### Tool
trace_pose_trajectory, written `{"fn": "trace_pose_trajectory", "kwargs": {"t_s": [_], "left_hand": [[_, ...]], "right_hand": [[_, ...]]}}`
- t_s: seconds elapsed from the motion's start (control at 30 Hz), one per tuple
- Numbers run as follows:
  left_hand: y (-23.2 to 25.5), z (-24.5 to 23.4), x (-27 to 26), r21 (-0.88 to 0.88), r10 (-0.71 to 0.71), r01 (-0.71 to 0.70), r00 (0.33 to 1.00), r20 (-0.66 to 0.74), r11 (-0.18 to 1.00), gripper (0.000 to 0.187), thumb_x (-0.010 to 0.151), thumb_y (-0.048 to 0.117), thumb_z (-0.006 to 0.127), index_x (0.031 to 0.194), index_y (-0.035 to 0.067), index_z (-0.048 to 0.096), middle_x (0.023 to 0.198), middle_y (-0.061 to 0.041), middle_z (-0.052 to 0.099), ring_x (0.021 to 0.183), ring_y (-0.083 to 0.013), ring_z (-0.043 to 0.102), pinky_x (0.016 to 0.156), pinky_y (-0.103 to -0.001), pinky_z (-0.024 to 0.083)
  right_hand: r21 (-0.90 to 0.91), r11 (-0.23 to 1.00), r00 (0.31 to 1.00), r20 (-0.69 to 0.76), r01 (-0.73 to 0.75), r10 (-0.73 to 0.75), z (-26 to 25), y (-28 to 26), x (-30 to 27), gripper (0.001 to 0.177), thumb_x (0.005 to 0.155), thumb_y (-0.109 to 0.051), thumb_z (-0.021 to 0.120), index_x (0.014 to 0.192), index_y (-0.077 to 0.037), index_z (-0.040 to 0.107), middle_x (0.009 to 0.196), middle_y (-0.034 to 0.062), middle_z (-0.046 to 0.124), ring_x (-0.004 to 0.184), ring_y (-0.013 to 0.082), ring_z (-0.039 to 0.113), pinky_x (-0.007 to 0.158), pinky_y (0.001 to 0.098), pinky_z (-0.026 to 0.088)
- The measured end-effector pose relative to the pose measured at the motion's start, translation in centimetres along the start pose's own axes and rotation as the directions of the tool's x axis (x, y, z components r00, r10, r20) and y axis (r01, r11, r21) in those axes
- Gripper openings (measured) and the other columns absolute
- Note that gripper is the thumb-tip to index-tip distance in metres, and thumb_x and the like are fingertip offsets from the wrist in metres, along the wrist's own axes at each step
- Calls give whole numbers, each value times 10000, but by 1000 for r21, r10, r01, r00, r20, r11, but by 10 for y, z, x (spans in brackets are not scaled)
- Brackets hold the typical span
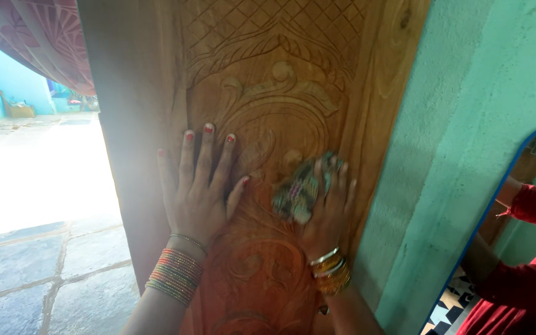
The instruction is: The person wipes a carved wooden door using a cloth, moving their hands across the decorative patterns and the flat surfaces of the door frame.
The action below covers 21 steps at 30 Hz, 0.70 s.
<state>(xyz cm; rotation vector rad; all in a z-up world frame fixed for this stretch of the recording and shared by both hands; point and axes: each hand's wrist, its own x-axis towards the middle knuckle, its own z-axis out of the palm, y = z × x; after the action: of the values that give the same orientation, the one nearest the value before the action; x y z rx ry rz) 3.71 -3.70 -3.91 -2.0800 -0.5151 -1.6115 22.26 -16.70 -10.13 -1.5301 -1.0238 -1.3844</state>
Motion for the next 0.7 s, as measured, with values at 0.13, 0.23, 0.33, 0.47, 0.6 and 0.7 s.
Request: {"fn": "trace_pose_trajectory", "kwargs": {"t_s": [0.13, 0.23, 0.33, 0.47, 0.6, 0.7], "left_hand": [[1, 0, 1, -8, -6, 6, 1000, 3, 1000, 666, 1011, 548, 547, 1596, 248, 442, 1677, -81, 347, 1555, -327, 281, 1227, -682, 205], [1, -1, 0, -32, -7, 7, 1000, -3, 999, 662, 1018, 539, 545, 1600, 240, 442, 1676, -92, 348, 1552, -338, 284, 1233, -664, 214], [0, -1, 1, -23, 10, -10, 1000, 3, 1000, 669, 1012, 540, 543, 1594, 228, 436, 1668, -97, 348, 1547, -336, 285, 1231, -658, 215], [0, 0, 1, -33, 9, -10, 1000, -9, 999, 663, 1017, 537, 542, 1596, 233, 429, 1669, -100, 344, 1550, -334, 279, 1235, -650, 214], [-3, 1, -3, -36, 6, -6, 1000, 24, 999, 661, 1025, 500, 534, 1610, 222, 401, 1677, -95, 338, 1556, -331, 270, 1243, -637, 212], [-7, 4, -16, -53, -6, 10, 998, 68, 999, 685, 1004, 474, 540, 1604, 184, 386, 1669, -91, 343, 1548, -341, 277, 1236, -622, 214]], "right_hand": [[45, 996, 994, 79, -72, 69, 1, -2, -74, 955, 975, -768, 206, 1592, -60, 380, 1670, 217, 331, 1587, 438, 238, 1287, 620, 141], [-1, 995, 984, 151, -100, 99, -4, -8, -121, 977, 937, -797, 377, 1565, -48, 379, 1639, 235, 332, 1555, 457, 232, 1265, 625, 135], [-26, 999, 984, 172, -38, 42, -12, -11, -133, 1033, 899, -824, 451, 1552, -29, 355, 1613, 243, 323, 1532, 454, 226, 1231, 641, 118], [12, 999, 994, 104, -45, 43, -4, -7, -96, 1000, 921, -806, 314, 1568, -45, 359, 1639, 228, 309, 1554, 450, 209, 1248, 662, 90], [56, 991, 988, 97, -124, 119, 5, -6, -78, 917, 988, -727, 158, 1589, -67, 369, 1680, 216, 301, 1595, 454, 203, 1293, 674, 83], [59, 992, 989, 108, -112, 105, 5, -7, -97, 942, 987, -751, 175, 1595, -52, 343, 1675, 230, 281, 1584, 451, 193, 1280, 657, 82]]}}
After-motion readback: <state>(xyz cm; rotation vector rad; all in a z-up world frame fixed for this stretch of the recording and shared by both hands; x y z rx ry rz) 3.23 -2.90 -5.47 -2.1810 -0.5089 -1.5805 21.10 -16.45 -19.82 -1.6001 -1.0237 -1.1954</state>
